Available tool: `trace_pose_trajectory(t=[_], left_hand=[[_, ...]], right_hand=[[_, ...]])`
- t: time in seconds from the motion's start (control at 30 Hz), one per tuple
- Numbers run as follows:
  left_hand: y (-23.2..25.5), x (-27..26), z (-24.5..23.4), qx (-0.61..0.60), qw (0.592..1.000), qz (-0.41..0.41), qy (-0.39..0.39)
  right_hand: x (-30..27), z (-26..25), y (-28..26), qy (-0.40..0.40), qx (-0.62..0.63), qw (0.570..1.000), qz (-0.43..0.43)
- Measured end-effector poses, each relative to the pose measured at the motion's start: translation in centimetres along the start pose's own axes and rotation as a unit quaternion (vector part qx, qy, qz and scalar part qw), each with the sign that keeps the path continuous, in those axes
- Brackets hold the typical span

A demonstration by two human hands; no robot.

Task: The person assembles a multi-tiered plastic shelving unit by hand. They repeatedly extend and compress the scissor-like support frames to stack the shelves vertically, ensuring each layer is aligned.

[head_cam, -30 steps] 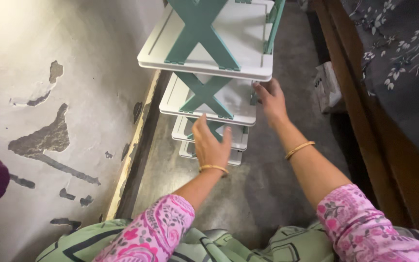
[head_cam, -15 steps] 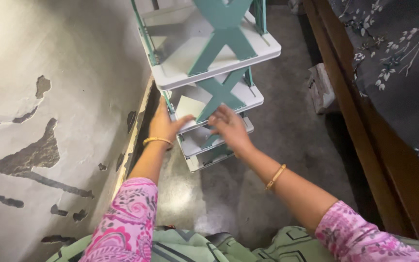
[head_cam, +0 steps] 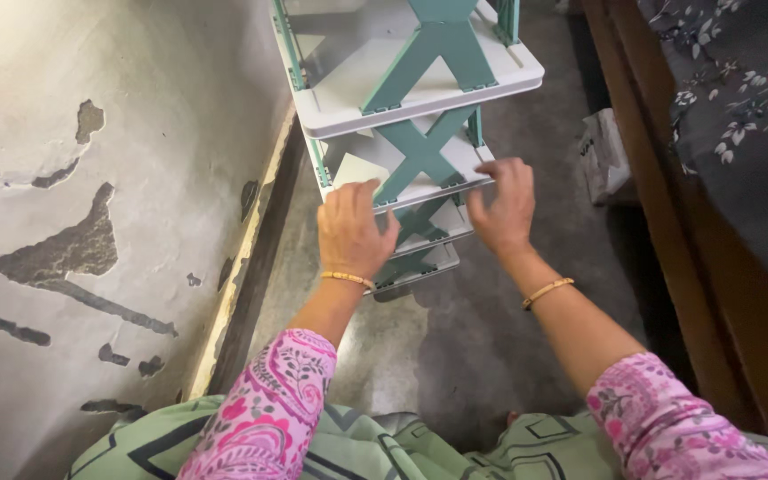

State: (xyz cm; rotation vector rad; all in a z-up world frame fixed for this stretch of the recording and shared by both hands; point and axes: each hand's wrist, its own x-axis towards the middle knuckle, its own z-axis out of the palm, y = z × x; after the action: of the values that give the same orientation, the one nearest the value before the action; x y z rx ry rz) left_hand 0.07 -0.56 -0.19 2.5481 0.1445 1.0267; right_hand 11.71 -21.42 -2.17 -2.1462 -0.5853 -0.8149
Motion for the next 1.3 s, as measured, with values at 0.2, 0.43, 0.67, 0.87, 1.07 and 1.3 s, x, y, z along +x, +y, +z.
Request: trace_pose_trajectory(t=[0.2, 0.43, 0.67, 0.87, 1.07, 1.3], left_hand=[[2.0, -2.7, 5.3, -0.126, 0.824, -0.548, -0.072], [2.8, 0.0, 9.2, -0.572, 0.551, -0.606, 0.043], [3.1, 2.8, 9.2, -0.627, 0.513, -0.586, 0.026], [3.8, 2.9, 10.0, -0.580, 0.556, -0.589, 0.089], [4.1, 2.9, 10.0, -0.592, 0.541, -0.586, 0.116], [4.0, 2.8, 10.1, -0.585, 0.557, -0.576, 0.125]], right_hand=[[-0.1, 3.3, 1.4, -0.091, 0.304, 0.775, 0.547], [1.0, 5.3, -0.6, -0.175, 0.518, 0.647, 0.532], [1.6, 5.8, -2.9, -0.127, 0.504, 0.646, 0.559], [1.9, 6.8, -1.8, -0.092, 0.530, 0.628, 0.562], [1.9, 7.6, -1.4, -0.065, 0.532, 0.629, 0.564], [1.8, 7.8, -1.3, -0.040, 0.528, 0.626, 0.573]])
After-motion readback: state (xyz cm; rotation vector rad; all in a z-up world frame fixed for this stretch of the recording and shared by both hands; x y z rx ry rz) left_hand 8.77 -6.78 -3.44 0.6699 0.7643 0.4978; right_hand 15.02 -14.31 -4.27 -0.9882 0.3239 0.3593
